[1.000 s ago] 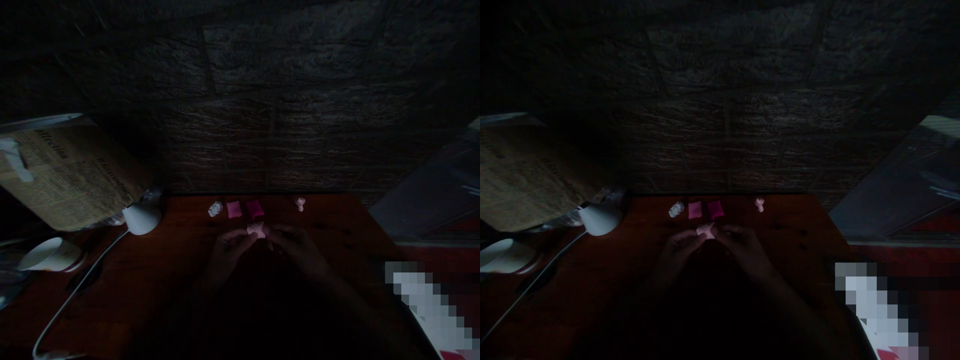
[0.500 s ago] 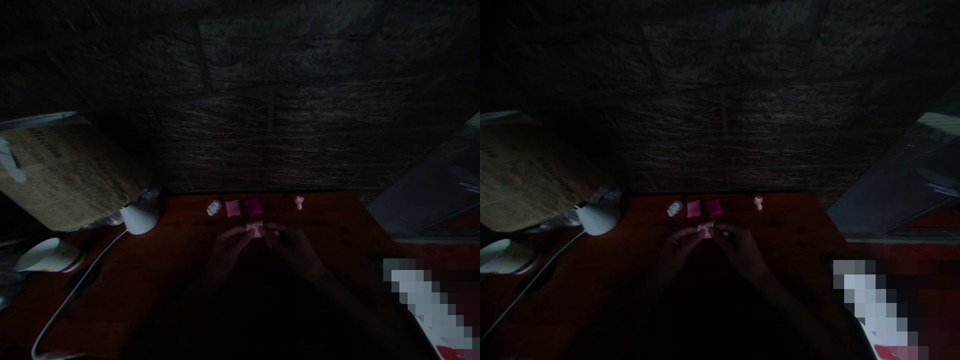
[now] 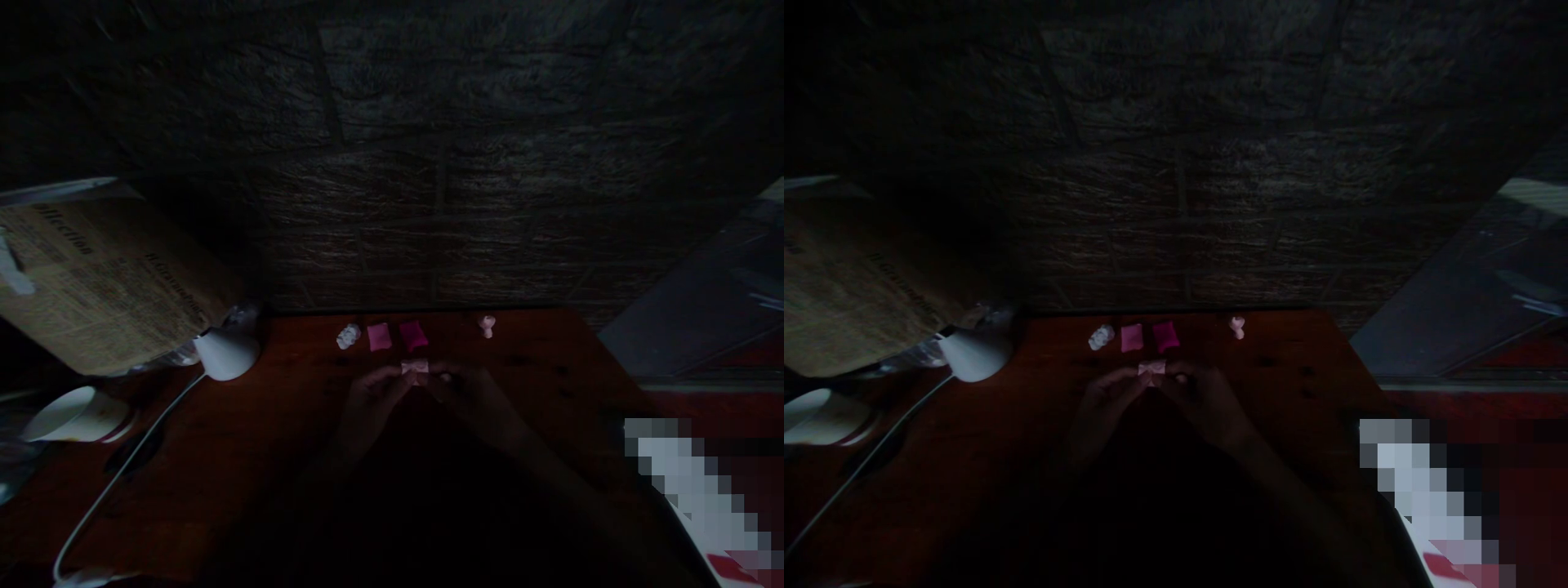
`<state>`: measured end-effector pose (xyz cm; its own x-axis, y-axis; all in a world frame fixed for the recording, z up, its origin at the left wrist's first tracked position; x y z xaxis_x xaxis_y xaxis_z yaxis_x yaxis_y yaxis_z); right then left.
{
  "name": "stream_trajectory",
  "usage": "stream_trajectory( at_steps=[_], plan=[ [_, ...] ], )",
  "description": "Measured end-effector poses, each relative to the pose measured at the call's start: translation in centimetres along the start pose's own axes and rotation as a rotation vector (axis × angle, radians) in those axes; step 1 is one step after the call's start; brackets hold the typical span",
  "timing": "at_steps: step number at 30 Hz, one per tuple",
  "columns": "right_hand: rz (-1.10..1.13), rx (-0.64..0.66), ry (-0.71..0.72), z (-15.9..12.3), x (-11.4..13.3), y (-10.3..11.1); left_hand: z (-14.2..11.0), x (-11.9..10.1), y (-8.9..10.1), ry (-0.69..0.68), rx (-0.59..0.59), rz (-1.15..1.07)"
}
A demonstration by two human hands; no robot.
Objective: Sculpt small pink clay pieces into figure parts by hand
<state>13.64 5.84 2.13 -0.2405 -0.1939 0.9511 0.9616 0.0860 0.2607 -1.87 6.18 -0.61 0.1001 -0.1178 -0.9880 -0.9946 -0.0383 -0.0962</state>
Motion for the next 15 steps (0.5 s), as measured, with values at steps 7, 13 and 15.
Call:
stream_trajectory(
  at_steps=[7,13,15],
  plan=[
    [0.054,-0.005,-0.075,0.0,-0.4,0.0,0.4,1.2,-0.1,0.094,0.017,-0.099],
    [0.013,-0.063,-0.135,0.2,-0.8,1.4,0.6,3.3,-0.1,0.407,-0.028,-0.365],
    [0.015,-0.07,-0.118,0.2,-0.7,1.5,0.5,3.2,-0.4,0.427,-0.001,-0.434]
  ],
)
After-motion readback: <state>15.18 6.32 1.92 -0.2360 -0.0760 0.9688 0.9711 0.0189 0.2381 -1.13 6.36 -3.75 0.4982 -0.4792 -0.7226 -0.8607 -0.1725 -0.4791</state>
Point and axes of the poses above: each hand's wrist, its own z-axis towards the middle knuckle, its own y-axis out of the back of the hand, x = y × z, the point moved 7 cm from there along z, towards the middle knuckle, and after that the axes turned 6 degrees about -x, right-handed, at the moved point
